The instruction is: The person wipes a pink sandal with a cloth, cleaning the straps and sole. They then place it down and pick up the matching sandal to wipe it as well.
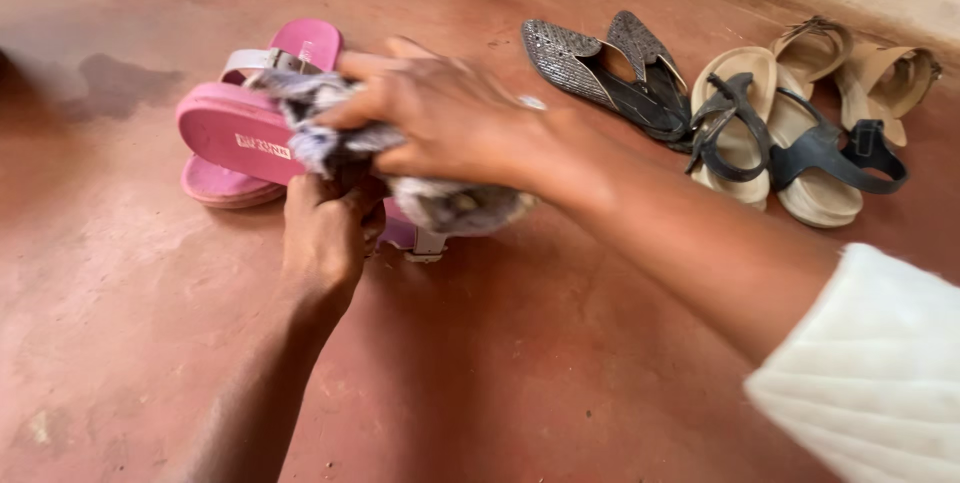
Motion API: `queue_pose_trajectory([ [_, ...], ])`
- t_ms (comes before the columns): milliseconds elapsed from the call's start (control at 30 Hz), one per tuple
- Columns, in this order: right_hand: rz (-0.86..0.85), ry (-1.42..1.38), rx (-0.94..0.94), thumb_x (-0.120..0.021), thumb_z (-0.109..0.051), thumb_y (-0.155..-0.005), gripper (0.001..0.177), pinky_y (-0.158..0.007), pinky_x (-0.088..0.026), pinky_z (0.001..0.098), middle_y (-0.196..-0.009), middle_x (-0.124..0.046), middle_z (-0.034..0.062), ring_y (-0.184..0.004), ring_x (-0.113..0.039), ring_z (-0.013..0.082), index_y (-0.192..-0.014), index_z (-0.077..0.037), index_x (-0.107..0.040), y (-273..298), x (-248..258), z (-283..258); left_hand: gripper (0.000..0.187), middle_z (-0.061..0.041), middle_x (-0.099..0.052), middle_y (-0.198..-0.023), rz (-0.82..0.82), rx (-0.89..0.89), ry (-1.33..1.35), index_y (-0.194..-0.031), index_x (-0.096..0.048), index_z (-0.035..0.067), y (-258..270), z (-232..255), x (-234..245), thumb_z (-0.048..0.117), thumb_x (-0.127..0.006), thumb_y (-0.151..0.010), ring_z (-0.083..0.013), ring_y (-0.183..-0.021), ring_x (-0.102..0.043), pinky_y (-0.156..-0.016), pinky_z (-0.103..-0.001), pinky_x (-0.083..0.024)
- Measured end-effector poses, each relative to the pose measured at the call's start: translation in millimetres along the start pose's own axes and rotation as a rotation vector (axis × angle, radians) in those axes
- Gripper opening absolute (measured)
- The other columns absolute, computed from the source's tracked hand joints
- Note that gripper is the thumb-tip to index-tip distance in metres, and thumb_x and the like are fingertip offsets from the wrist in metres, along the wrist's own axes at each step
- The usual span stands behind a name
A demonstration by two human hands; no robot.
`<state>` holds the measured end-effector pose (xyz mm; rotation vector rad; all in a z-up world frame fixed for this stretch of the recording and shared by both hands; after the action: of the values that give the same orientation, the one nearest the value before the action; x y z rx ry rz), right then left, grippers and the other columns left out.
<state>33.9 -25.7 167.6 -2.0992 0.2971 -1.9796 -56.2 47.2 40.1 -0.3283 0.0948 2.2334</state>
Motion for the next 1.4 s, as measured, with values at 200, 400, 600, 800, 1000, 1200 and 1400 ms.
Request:
queue_pose_trajectory([
  [200,-0.004,0.062,0.025,-0.081,-0.026,-0.075,0.046,-0.080,-0.056,0.0408,-0.127,-0.063,0.0073,-0.105,-0.061,0.0273,-0.121,-0.026,-0.077,71.5,22.7,16.2,0.016,0.000,-0.048,-0.061,-0.027,0.051,0.011,-0.086,-0.059,0.003,6.7,12.8,-7.7,0.009,-0.057,-0.100,-0.0089,-0.045,-0.036,-0.040,-0.029,-0.025],
  [400,-0.018,-0.013,-0.216,-0.079,-0.025,-0.075,0.049,-0.077,-0.055,0.0399,-0.108,-0.065,0.0033,-0.093,-0.067,0.0213,-0.123,-0.028,-0.076,95.7,29.4,24.3,0.020,0.001,-0.050,-0.063,-0.078,-0.018,-0.100,-0.084,-0.057,0.002,-1.6,10.9,-11.0,0.009,-0.057,-0.102,-0.0080,-0.052,-0.040,-0.045,-0.028,-0.032],
  [600,0.086,0.050,-0.277,-0.084,-0.040,-0.079,0.036,-0.069,-0.053,0.0403,-0.100,-0.067,0.0011,-0.090,-0.068,0.0188,-0.114,-0.031,-0.079,29.5,1.6,15.3,0.020,-0.003,-0.051,-0.062,-0.065,0.030,-0.152,-0.087,-0.060,0.000,-3.7,5.4,-3.4,0.012,-0.057,-0.103,-0.0113,-0.049,-0.042,-0.042,-0.030,-0.032],
  [800,0.208,0.040,-0.014,-0.084,-0.041,-0.074,0.036,-0.072,-0.056,0.0371,-0.101,-0.069,-0.0040,-0.095,-0.068,0.0172,-0.109,-0.034,-0.078,-30.9,-9.7,7.4,0.028,-0.005,-0.058,-0.067,-0.038,-0.077,-0.161,-0.098,-0.060,0.004,-3.3,12.7,-3.2,-0.007,-0.042,-0.082,-0.0133,-0.047,-0.053,-0.040,-0.031,-0.040],
  [1000,0.164,0.054,0.044,-0.085,-0.036,-0.079,0.045,-0.088,-0.055,0.0418,-0.123,-0.065,0.0078,-0.110,-0.065,0.0251,-0.121,-0.026,-0.076,36.0,-4.2,37.5,0.013,-0.002,-0.050,-0.065,-0.096,-0.018,-0.087,-0.090,-0.057,0.002,-6.1,9.8,-10.4,0.008,-0.054,-0.101,-0.0100,-0.049,-0.041,-0.042,-0.030,-0.032],
  [1200,0.099,0.041,-0.048,-0.084,-0.028,-0.073,0.056,-0.091,-0.056,0.0407,-0.135,-0.060,0.0146,-0.115,-0.063,0.0298,-0.127,-0.018,-0.073,126.8,11.2,50.6,0.022,0.002,-0.042,-0.060,-0.067,0.075,-0.057,-0.082,-0.051,0.006,-3.9,14.4,-13.4,0.014,-0.056,-0.102,-0.0083,-0.047,-0.032,-0.041,-0.030,-0.024],
  [1400,0.158,-0.040,-0.275,-0.083,-0.020,-0.074,0.052,-0.085,-0.056,0.0381,-0.123,-0.066,0.0101,-0.105,-0.069,0.0231,-0.124,-0.011,-0.073,156.2,10.1,44.3,0.025,0.001,-0.041,-0.056,-0.038,0.118,-0.113,-0.080,-0.052,0.006,1.5,13.7,-5.9,0.017,-0.054,-0.103,-0.0095,-0.044,-0.032,-0.040,-0.030,-0.025],
])
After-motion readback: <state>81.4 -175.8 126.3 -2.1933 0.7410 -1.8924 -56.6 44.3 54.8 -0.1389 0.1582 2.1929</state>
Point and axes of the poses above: each hand's wrist, its own y-axis away from the middle knuckle, its own x-axis out of the back of the hand, z = x × y, the point moved 4 cm from there along -y, towards the middle knuckle
